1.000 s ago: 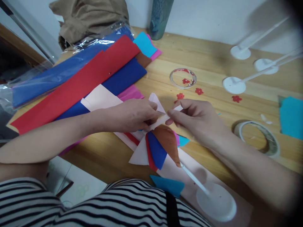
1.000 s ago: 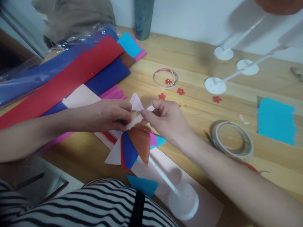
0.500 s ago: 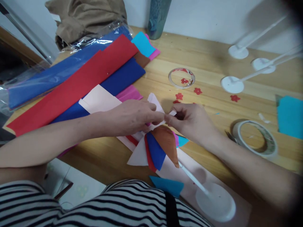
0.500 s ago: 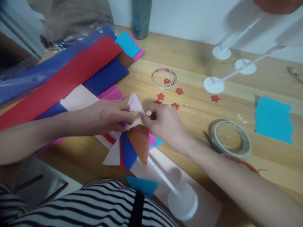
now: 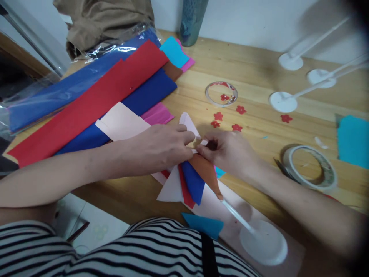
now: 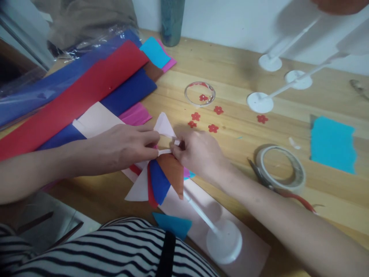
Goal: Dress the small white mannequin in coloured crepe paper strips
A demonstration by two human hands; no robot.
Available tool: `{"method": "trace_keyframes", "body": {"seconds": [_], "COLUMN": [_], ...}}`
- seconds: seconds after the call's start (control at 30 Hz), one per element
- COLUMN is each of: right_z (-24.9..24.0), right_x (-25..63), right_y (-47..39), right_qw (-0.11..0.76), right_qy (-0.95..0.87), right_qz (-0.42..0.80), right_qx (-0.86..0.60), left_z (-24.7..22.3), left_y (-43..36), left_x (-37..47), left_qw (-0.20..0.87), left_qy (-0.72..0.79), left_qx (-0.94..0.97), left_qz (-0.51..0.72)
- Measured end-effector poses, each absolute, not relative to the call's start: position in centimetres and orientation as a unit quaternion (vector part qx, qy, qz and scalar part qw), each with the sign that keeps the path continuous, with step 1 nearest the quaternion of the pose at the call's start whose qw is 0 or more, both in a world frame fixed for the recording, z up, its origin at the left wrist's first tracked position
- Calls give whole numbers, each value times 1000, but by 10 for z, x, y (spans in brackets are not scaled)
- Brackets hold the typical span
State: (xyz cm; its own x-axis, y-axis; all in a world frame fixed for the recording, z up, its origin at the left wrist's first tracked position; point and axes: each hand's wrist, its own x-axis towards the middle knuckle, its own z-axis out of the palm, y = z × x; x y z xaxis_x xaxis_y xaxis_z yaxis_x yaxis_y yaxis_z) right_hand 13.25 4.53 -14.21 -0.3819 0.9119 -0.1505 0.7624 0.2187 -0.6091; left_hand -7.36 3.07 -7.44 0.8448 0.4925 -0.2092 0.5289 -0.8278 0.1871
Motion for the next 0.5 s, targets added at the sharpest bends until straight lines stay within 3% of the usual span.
{"method": "trace_keyframes", "body": {"seconds": [0.3,0.43,0.5], "right_z": [-131,-121,-117], "right_x": [148,154,153], "right_y": [52,44,39], "right_qw": [147,231,229], "right_qy": [-731,-751,-793], "right_qz": [410,356,336], "right_qx": [-526,-506,-453], "left_z": [-78,-80,-81], "left_y": [22,23,24], "left_x": [-76,-79,-79], "left_qw": [93,98,92], "left_qy": [265,260,262], "left_qx": [956,958,958], "left_qz": [-80,-70,-64]}}
